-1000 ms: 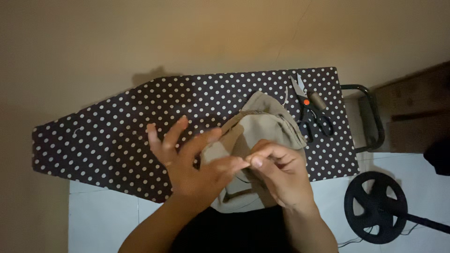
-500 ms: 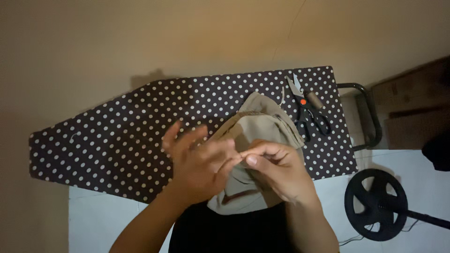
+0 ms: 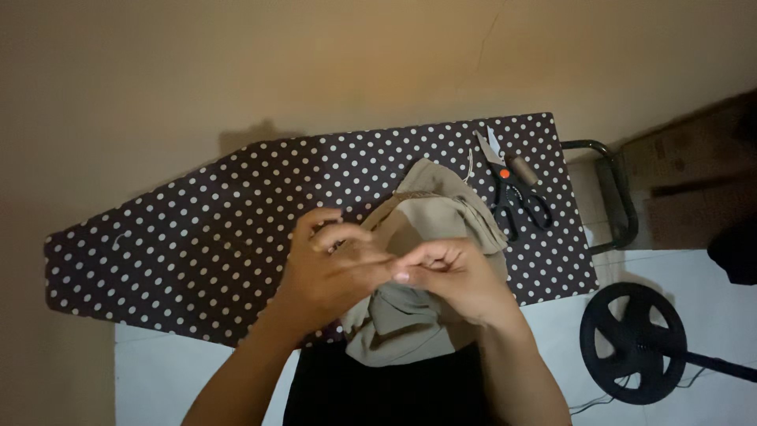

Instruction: The person hand-sews a beige garment on a polka-dotted ironing board, repeatedly inserting a needle and pulling thread through the fabric. Scissors and a spool of thread are visible on the board, but the person uses only the needle and thread during the clip.

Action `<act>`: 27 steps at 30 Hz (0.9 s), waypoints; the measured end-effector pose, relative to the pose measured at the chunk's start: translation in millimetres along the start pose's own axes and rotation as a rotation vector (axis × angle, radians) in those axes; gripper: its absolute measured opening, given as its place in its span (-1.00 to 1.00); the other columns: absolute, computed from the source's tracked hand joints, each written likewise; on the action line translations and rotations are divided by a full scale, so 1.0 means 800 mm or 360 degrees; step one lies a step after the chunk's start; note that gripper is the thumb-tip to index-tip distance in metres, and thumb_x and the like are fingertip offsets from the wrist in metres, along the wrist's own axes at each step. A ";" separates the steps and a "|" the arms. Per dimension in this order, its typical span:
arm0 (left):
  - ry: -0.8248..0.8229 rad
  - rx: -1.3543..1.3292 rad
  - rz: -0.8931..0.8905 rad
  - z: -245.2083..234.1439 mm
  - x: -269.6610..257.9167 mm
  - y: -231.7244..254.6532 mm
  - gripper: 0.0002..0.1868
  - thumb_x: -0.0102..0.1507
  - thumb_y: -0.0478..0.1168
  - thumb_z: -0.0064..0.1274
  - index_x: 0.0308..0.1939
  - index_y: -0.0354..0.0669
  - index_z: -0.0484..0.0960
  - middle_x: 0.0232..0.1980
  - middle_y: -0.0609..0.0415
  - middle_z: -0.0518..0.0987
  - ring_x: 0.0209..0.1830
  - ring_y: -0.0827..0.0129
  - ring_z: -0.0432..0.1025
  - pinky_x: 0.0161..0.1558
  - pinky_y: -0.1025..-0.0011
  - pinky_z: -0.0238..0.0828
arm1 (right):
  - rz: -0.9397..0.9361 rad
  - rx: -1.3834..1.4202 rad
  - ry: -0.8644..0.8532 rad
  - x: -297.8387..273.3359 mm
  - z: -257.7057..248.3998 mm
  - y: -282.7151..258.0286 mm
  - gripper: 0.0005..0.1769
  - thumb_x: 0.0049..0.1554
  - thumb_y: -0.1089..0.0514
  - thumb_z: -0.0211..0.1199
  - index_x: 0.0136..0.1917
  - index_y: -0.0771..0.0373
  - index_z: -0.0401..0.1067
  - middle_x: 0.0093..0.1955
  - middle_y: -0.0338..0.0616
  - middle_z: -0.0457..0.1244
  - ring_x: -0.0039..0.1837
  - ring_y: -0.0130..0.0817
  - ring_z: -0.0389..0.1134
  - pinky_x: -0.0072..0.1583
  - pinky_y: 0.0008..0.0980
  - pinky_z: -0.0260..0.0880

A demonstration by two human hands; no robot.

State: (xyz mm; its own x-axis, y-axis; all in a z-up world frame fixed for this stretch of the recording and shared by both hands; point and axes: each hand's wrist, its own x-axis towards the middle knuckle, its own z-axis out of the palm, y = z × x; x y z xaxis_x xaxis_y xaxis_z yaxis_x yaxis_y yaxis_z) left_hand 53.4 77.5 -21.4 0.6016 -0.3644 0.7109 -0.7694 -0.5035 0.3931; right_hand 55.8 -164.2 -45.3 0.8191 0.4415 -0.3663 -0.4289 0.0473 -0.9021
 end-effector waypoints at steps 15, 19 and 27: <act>0.0117 -0.0163 -0.0443 0.008 -0.020 -0.017 -0.86 0.19 -0.27 0.27 -0.23 0.05 0.64 -0.20 0.25 0.65 -0.07 0.39 0.47 0.13 0.23 0.20 | -0.0214 -0.0172 0.0060 0.021 0.026 -0.007 -0.88 0.21 0.33 0.28 -0.01 0.42 0.59 -0.17 -0.25 0.43 -0.18 -0.69 0.32 -0.16 -0.65 0.29; 0.0526 -0.1752 -0.1338 0.040 -0.026 -0.031 -0.93 0.29 -0.28 0.08 -0.29 -0.01 0.53 -0.13 0.09 0.67 -0.06 0.31 0.54 0.13 0.23 0.52 | -0.0280 -0.0405 0.0098 0.026 0.026 -0.009 -0.84 0.27 0.25 0.21 -0.01 0.35 0.59 -0.19 -0.32 0.40 -0.18 -0.70 0.27 -0.13 -0.66 0.28; 0.1293 -0.0804 -0.1173 0.048 -0.037 -0.243 -0.79 0.52 -0.13 -0.22 -0.21 -0.05 0.33 -0.38 0.25 0.36 -0.45 0.52 0.33 -0.31 0.45 0.59 | -0.0501 -0.0779 0.0028 0.026 -0.066 -0.084 -0.71 0.38 0.09 0.07 -0.07 0.28 0.48 -0.11 -0.32 0.31 -0.06 -0.61 0.31 0.00 -0.56 0.35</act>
State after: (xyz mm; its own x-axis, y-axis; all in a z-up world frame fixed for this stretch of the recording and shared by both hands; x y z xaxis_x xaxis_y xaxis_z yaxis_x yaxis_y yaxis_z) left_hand 193.3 156.3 -140.9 0.7605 0.5716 0.3081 -0.4048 0.0463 0.9132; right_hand 121.8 -205.4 -4.2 0.8865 0.4584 -0.0633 0.0591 -0.2477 -0.9670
